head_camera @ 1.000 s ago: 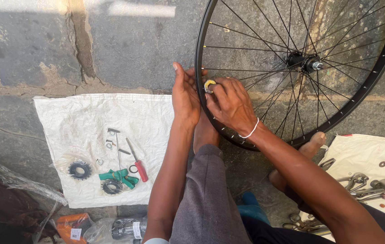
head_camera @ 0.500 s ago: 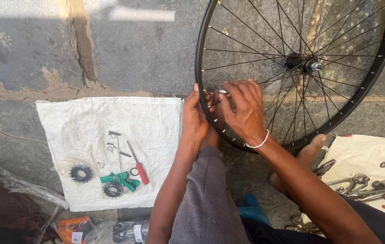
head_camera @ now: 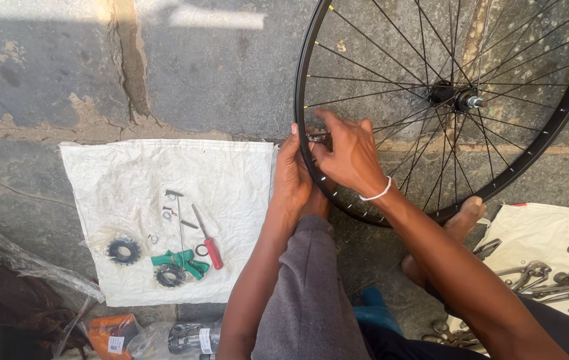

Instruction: The person is threading and adjusting small metal components on the spokes of a bicycle wheel by hand while sitting on the floor.

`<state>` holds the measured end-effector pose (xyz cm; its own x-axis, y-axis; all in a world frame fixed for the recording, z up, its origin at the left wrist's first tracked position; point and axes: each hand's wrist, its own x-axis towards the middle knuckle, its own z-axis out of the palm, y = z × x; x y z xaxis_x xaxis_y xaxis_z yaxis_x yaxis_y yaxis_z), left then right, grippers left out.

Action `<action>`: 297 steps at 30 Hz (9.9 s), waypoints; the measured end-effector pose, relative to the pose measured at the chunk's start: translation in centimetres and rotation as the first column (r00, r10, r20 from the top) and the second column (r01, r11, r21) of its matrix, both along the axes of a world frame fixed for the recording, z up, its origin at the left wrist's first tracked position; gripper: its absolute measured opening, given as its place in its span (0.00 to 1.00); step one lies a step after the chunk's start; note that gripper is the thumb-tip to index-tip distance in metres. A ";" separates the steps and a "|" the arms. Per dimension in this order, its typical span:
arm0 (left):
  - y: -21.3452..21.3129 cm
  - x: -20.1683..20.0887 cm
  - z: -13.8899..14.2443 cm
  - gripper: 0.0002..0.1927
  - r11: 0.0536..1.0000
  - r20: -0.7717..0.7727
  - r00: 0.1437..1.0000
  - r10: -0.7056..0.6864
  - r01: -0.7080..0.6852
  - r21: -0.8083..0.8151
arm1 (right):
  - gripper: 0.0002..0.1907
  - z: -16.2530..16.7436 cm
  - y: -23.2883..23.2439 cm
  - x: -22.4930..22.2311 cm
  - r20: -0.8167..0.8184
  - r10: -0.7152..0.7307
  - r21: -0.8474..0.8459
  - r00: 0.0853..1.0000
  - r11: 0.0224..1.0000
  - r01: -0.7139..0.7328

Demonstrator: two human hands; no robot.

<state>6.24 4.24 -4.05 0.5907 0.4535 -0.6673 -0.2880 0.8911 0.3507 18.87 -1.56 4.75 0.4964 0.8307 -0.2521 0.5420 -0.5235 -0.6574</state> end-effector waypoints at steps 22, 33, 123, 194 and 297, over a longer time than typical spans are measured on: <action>-0.2 -0.3 -0.6 0.16 0.993 0.047 0.999 0.006 -0.001 -0.118 | 0.13 -1.2 -0.7 -0.7 -0.265 -0.096 0.155 0.959 0.978 0.141; 0.1 -0.7 -1.4 0.15 0.998 0.181 0.983 -0.001 0.012 -0.060 | 0.09 -1.0 -0.3 -0.6 -0.277 -0.107 0.169 0.955 0.973 0.158; 1.1 0.7 0.6 0.21 0.998 0.059 0.998 -0.021 0.017 0.068 | 0.14 -3.3 -0.5 2.1 -0.037 0.109 0.179 0.993 0.979 -0.101; 0.9 1.2 0.1 0.20 0.998 -0.102 0.995 -0.008 0.015 0.066 | 0.18 -0.4 -1.2 1.1 0.163 0.069 0.212 0.984 0.972 -0.103; 1.8 2.1 0.7 0.14 0.991 -0.028 0.997 0.069 -0.065 0.121 | 0.17 -1.8 -2.0 -0.5 0.299 -0.120 0.310 0.947 0.951 0.022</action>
